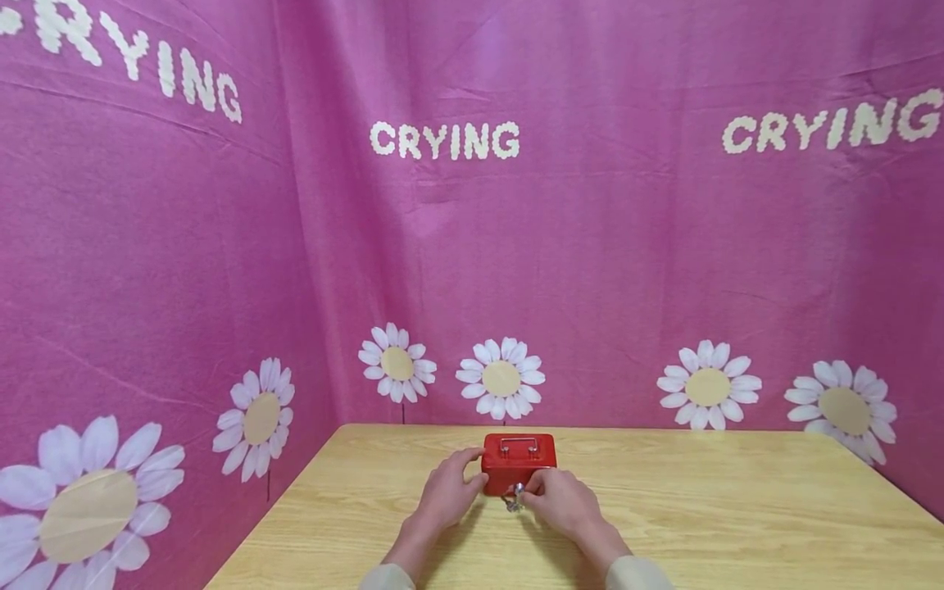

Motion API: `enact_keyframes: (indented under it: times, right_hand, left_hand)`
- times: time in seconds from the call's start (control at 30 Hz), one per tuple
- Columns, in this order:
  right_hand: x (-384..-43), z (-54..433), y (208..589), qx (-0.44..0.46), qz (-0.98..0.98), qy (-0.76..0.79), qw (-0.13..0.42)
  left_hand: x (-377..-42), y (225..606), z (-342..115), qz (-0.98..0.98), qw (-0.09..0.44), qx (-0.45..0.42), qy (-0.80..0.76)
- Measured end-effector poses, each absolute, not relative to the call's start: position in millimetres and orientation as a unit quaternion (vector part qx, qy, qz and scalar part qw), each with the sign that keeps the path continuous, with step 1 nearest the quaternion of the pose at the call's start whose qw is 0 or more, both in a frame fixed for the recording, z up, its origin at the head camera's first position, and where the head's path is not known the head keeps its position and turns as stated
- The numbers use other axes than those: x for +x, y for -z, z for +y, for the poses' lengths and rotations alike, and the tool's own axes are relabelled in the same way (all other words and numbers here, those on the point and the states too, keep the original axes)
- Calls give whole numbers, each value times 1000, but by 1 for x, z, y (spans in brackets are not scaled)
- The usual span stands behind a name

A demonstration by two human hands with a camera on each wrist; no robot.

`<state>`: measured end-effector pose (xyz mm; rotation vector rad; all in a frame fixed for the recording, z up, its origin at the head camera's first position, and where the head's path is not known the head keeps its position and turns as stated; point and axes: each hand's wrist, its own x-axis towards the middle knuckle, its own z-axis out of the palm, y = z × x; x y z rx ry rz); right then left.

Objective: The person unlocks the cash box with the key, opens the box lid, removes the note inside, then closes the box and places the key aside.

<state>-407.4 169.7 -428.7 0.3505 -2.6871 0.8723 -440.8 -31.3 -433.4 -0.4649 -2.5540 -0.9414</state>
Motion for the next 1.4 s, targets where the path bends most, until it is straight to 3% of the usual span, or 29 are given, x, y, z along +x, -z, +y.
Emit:
enact_keyframes:
  times: [1.4]
  right_hand:
    - [-409,160,436,107,-918,-361,125]
  left_hand:
    - [-443,433,-29,-913,129,-144,358]
